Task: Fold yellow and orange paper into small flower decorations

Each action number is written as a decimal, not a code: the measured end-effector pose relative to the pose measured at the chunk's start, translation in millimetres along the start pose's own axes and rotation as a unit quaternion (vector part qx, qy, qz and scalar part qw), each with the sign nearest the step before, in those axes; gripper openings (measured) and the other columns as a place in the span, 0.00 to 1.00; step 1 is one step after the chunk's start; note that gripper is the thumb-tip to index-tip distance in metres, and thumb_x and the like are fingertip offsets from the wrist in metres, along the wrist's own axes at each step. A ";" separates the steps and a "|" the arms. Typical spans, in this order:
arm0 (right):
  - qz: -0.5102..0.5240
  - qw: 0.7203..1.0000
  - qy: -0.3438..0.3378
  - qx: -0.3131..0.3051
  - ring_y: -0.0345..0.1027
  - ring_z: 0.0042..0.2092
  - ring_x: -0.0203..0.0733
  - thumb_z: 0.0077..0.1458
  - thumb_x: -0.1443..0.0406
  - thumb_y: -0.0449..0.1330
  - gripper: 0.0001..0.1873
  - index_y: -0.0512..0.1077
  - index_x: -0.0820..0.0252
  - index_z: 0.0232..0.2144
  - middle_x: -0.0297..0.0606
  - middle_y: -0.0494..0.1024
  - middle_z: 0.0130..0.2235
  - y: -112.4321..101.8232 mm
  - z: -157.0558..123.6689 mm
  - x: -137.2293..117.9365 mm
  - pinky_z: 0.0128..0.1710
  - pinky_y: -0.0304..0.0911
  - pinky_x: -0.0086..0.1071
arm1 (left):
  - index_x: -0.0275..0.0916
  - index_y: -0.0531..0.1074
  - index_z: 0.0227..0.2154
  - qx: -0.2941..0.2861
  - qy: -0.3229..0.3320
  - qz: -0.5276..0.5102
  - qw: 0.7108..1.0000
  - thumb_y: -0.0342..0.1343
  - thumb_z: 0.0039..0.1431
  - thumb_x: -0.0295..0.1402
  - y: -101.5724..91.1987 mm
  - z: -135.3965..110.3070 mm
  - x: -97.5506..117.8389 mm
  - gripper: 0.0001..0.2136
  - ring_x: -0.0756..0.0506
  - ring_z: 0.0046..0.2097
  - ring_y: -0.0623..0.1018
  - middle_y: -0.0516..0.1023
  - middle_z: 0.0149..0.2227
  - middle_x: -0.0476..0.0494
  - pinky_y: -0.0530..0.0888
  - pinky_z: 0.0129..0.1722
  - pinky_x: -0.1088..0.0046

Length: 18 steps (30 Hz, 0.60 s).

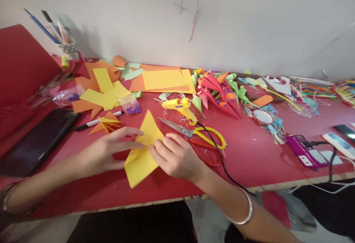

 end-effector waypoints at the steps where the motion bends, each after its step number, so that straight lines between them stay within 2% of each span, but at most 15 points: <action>1: -0.012 1.000 -0.010 -0.022 0.66 0.34 0.37 0.55 0.73 0.49 0.13 0.70 0.63 0.39 0.38 0.76 0.34 5.4 0.5 -4.3 0.34 0.60 0.34 | 0.44 0.68 0.46 -0.023 -0.013 0.020 0.999 0.53 0.52 0.33 6.9 -2.3 -0.8 0.16 0.42 0.49 0.67 0.65 0.50 0.42 0.68 0.46 0.65; 3: -0.017 0.998 -0.014 -0.060 0.63 0.28 0.36 0.55 0.75 0.48 0.12 0.71 0.66 0.35 0.37 0.74 0.27 15.4 1.7 -11.0 0.23 0.55 0.31 | 0.43 0.66 0.47 -0.047 -0.026 0.059 0.997 0.56 0.48 0.38 18.6 -7.6 0.4 0.21 0.40 0.48 0.67 0.66 0.50 0.42 0.67 0.46 0.61; 5: 0.010 0.996 -0.010 -0.091 0.61 0.26 0.36 0.55 0.74 0.48 0.12 0.71 0.65 0.32 0.35 0.71 0.24 22.5 2.9 -15.3 0.21 0.52 0.31 | 0.40 0.65 0.47 -0.050 -0.028 0.088 0.995 0.56 0.48 0.39 26.9 -12.7 3.4 0.22 0.40 0.46 0.69 0.69 0.47 0.41 0.67 0.45 0.61; 9: 0.115 0.984 0.017 -0.138 0.62 0.31 0.37 0.55 0.71 0.49 0.10 0.71 0.62 0.33 0.36 0.71 0.28 27.4 2.5 -12.2 0.27 0.56 0.31 | 0.36 0.68 0.42 -0.047 -0.024 0.147 0.988 0.49 0.54 0.25 34.7 -19.4 7.1 0.12 0.44 0.40 0.71 0.73 0.41 0.42 0.69 0.38 0.67; 11: 0.178 0.971 0.046 -0.152 0.63 0.33 0.37 0.55 0.68 0.52 0.08 0.71 0.61 0.35 0.36 0.72 0.31 28.4 0.0 -5.6 0.30 0.58 0.30 | 0.36 0.69 0.39 -0.041 -0.014 0.158 0.986 0.46 0.56 0.23 34.7 -20.2 7.8 0.11 0.45 0.37 0.72 0.73 0.38 0.43 0.68 0.35 0.69; 14: 0.273 0.945 0.099 -0.149 0.63 0.35 0.35 0.54 0.67 0.54 0.08 0.71 0.59 0.35 0.35 0.73 0.34 31.7 -4.4 4.8 0.34 0.60 0.28 | 0.37 0.70 0.37 -0.017 -0.012 0.132 0.991 0.48 0.57 0.25 31.7 -19.4 5.7 0.08 0.47 0.35 0.72 0.74 0.36 0.45 0.65 0.33 0.71; 18: 0.355 0.912 0.158 -0.129 0.64 0.36 0.34 0.55 0.65 0.54 0.08 0.72 0.60 0.32 0.36 0.72 0.33 40.5 -5.5 14.3 0.36 0.60 0.27 | 0.41 0.71 0.31 0.029 -0.056 0.086 0.994 0.49 0.58 0.32 27.4 -17.4 -4.0 0.06 0.49 0.33 0.72 0.75 0.31 0.50 0.59 0.33 0.71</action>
Point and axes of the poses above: each hand's wrist, its own z-axis towards the middle knuckle, its own y-axis out of the palm, x = y × z, the point moved 6 cm from there along z, towards the middle knuckle
